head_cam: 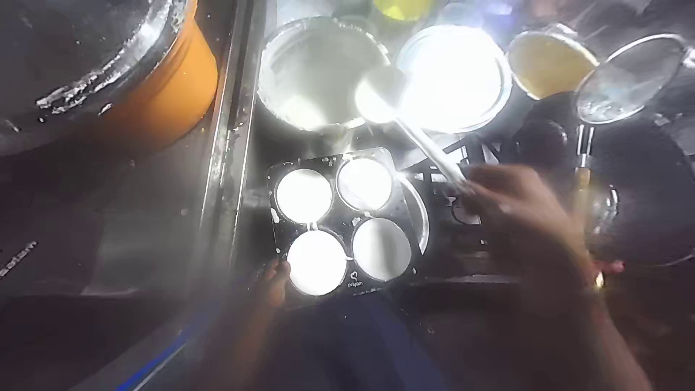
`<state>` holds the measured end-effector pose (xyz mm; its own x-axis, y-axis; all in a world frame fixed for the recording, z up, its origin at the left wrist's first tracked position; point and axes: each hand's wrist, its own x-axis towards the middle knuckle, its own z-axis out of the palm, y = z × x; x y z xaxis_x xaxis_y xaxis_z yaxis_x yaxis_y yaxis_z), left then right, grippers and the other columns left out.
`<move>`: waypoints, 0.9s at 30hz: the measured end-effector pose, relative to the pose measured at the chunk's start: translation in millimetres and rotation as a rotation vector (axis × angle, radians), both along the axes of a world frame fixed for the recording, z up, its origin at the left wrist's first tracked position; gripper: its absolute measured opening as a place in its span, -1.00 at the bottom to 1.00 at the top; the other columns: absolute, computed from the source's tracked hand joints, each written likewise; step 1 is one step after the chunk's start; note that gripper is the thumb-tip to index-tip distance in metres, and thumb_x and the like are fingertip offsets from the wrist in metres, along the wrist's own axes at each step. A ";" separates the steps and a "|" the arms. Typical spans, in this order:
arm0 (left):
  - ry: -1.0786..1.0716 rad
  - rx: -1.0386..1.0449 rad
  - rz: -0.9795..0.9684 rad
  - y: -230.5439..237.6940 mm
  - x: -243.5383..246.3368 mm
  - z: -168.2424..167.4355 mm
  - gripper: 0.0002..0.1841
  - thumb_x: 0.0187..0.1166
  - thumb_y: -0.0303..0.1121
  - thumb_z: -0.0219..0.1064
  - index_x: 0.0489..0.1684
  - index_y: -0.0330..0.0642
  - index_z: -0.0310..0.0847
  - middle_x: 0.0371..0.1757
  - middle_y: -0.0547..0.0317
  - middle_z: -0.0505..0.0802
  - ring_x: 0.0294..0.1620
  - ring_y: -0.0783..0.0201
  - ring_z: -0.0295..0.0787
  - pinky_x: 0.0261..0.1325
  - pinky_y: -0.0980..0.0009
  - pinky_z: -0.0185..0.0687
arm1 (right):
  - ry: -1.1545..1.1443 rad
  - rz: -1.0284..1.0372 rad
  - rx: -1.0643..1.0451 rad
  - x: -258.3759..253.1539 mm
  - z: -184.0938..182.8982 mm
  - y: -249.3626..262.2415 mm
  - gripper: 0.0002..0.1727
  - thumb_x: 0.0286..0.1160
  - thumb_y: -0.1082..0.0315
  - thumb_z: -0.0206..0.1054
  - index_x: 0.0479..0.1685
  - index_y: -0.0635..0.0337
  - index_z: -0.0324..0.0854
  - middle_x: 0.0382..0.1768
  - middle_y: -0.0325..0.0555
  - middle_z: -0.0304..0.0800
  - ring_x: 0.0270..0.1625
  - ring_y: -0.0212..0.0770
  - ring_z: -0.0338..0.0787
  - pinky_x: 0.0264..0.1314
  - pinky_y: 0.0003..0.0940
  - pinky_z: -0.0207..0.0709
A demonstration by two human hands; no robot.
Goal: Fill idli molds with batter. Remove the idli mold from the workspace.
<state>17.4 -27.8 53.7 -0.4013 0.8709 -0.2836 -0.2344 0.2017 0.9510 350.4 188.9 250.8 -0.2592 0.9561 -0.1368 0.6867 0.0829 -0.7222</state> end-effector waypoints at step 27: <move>-0.096 0.076 -0.220 -26.2 -15.2 -5.3 -0.63 0.57 -0.48 0.13 0.27 -0.49 0.52 0.05 0.32 0.85 0.08 0.72 0.73 0.29 0.65 0.61 | 0.024 0.044 0.489 -40.1 -25.8 5.2 -0.71 0.62 0.39 0.34 0.24 0.28 0.70 0.04 0.09 0.87 -0.02 -0.08 0.86 0.19 -0.04 0.70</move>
